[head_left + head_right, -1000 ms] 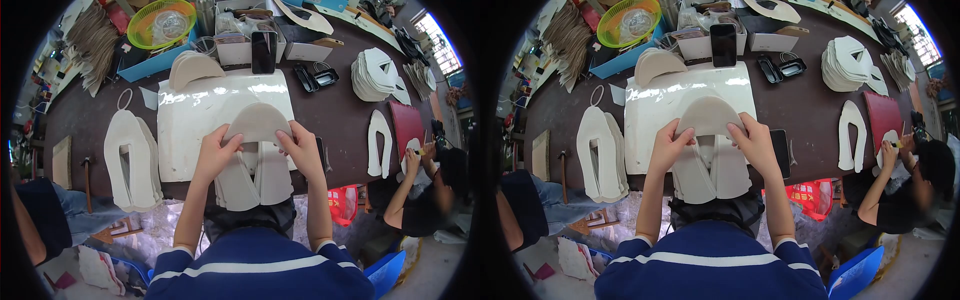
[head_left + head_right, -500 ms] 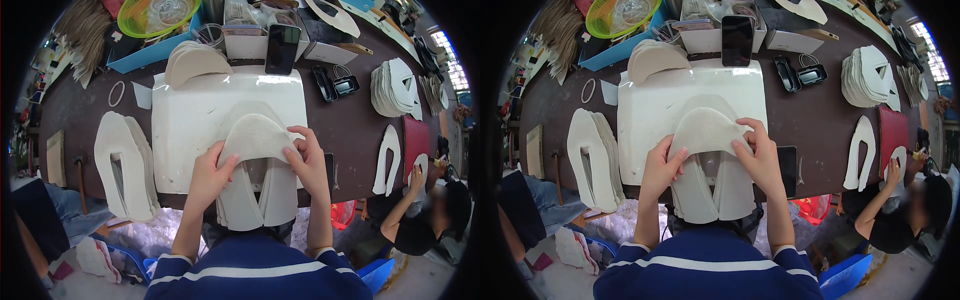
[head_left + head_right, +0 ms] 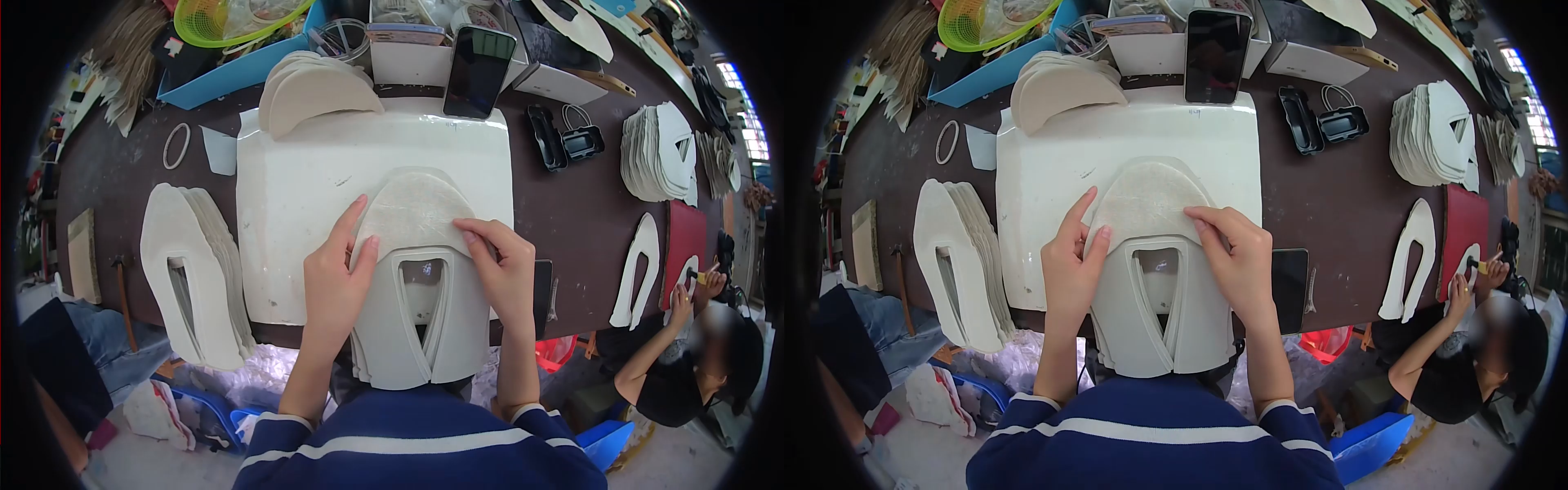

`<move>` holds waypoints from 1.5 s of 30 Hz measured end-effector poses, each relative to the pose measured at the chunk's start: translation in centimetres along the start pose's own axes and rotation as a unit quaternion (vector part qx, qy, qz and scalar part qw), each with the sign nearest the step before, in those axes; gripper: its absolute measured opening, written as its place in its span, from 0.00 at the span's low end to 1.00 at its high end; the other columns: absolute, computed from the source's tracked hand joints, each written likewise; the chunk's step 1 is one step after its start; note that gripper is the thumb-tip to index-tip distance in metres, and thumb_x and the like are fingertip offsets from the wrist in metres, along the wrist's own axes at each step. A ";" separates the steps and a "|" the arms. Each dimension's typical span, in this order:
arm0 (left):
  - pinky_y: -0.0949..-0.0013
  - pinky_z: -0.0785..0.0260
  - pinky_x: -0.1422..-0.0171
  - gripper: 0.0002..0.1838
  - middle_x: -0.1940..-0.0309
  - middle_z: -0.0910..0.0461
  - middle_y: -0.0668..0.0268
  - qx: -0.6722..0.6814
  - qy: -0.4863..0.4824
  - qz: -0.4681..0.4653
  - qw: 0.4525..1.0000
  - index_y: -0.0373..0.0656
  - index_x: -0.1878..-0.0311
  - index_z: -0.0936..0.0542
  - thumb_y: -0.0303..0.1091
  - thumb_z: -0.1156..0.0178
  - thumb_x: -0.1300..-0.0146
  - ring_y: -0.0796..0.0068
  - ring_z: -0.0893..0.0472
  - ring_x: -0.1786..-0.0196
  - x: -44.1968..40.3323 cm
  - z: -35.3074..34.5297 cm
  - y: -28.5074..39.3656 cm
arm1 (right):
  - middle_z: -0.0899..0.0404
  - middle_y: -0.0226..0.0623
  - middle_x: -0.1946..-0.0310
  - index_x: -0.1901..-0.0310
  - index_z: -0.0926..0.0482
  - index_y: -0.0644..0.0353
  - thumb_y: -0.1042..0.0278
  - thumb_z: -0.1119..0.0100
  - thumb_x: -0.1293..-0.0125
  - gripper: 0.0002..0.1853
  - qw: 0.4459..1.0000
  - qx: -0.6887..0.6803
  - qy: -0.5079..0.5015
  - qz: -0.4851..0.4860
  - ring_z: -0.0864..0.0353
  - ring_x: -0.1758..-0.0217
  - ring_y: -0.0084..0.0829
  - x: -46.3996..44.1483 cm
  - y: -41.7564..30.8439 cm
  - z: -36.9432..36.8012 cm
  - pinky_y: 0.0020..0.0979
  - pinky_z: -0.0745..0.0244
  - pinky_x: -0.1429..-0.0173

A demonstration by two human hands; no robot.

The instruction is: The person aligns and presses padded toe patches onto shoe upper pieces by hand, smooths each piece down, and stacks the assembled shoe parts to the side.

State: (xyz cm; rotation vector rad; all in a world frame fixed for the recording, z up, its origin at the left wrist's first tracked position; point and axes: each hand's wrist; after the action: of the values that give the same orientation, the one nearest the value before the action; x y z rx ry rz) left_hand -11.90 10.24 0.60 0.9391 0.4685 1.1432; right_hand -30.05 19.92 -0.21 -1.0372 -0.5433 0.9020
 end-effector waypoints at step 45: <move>0.61 0.29 0.54 0.24 0.65 0.25 0.60 -0.193 0.069 0.007 0.979 0.37 0.49 0.26 0.40 0.30 0.44 0.61 0.24 0.62 5.4 0.1 -1.1 | 0.29 0.37 0.69 0.54 0.20 0.61 0.73 0.40 0.35 0.09 0.995 0.088 0.007 0.039 0.27 0.70 0.29 5.2 -4.7 1.8 0.31 0.31 0.68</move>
State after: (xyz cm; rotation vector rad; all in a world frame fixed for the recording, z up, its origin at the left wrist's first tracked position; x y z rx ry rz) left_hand -9.14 15.07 0.45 0.5288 0.3335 1.2610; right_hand -26.90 24.22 4.66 -0.9098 -0.4061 0.9912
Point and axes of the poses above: each hand's wrist, its own x-axis away from the middle knuckle, its own z-axis out of the back of the hand, y = z × x
